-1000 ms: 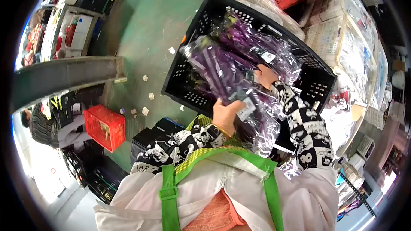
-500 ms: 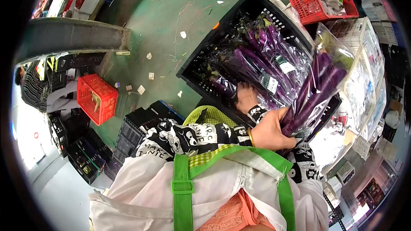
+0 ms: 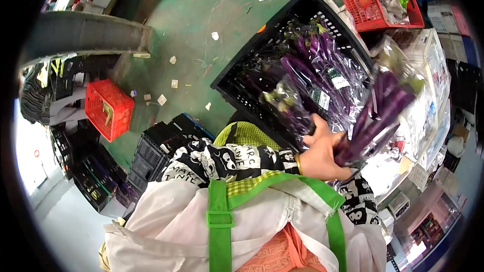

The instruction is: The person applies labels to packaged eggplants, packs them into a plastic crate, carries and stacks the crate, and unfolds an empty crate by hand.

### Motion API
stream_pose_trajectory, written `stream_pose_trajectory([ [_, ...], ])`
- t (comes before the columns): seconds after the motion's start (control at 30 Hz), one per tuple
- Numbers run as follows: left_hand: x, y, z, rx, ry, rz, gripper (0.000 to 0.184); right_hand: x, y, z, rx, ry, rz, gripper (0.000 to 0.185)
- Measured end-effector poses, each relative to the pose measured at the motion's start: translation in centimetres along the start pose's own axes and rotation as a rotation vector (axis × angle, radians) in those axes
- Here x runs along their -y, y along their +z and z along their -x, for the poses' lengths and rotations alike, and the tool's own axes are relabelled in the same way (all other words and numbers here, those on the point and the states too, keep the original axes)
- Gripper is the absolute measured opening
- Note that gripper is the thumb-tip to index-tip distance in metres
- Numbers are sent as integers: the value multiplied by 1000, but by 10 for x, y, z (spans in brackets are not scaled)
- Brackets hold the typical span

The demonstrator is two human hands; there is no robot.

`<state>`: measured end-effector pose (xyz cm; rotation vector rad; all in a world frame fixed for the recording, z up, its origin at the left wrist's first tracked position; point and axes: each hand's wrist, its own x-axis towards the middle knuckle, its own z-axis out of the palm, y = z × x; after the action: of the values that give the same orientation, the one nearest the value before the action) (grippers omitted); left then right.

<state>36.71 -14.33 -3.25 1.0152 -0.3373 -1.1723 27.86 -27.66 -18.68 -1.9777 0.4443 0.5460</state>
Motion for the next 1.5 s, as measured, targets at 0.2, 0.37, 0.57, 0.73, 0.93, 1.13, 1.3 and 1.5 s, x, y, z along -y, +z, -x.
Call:
stream_pose_trajectory([
  [0.2, 20, -22, 0, -484, -168, 487, 45, 25, 34, -53, -253, -147, -15, 47],
  [0.37, 116, -93, -5, -769, -355, 581, 23, 9, -9, -37, 150, 183, -754, 48],
  [0.57, 148, -116, 11, -466, -61, -192, 24, 55, -42, 11, 330, -17, -463, 47],
  [0.73, 119, -127, 13, -441, -596, 439, 30, 33, -28, -28, 213, -1, 140, 44],
  [0.93, 7, -55, -10, 403, -204, -664, 58, 18, 60, -35, -425, 90, 485, 33],
  [1.13, 39, -83, -51, 952, 494, -1696, 78, 61, 72, 33, -1171, 206, 279, 20],
  [1.3, 90, -120, -77, 1261, 637, -2047, 71, 77, 106, 142, -1280, 386, -149, 22],
  [1.5, 98, -130, -82, 1271, 717, -2105, 82, 108, 193, 247, -1625, 669, -352, 38],
])
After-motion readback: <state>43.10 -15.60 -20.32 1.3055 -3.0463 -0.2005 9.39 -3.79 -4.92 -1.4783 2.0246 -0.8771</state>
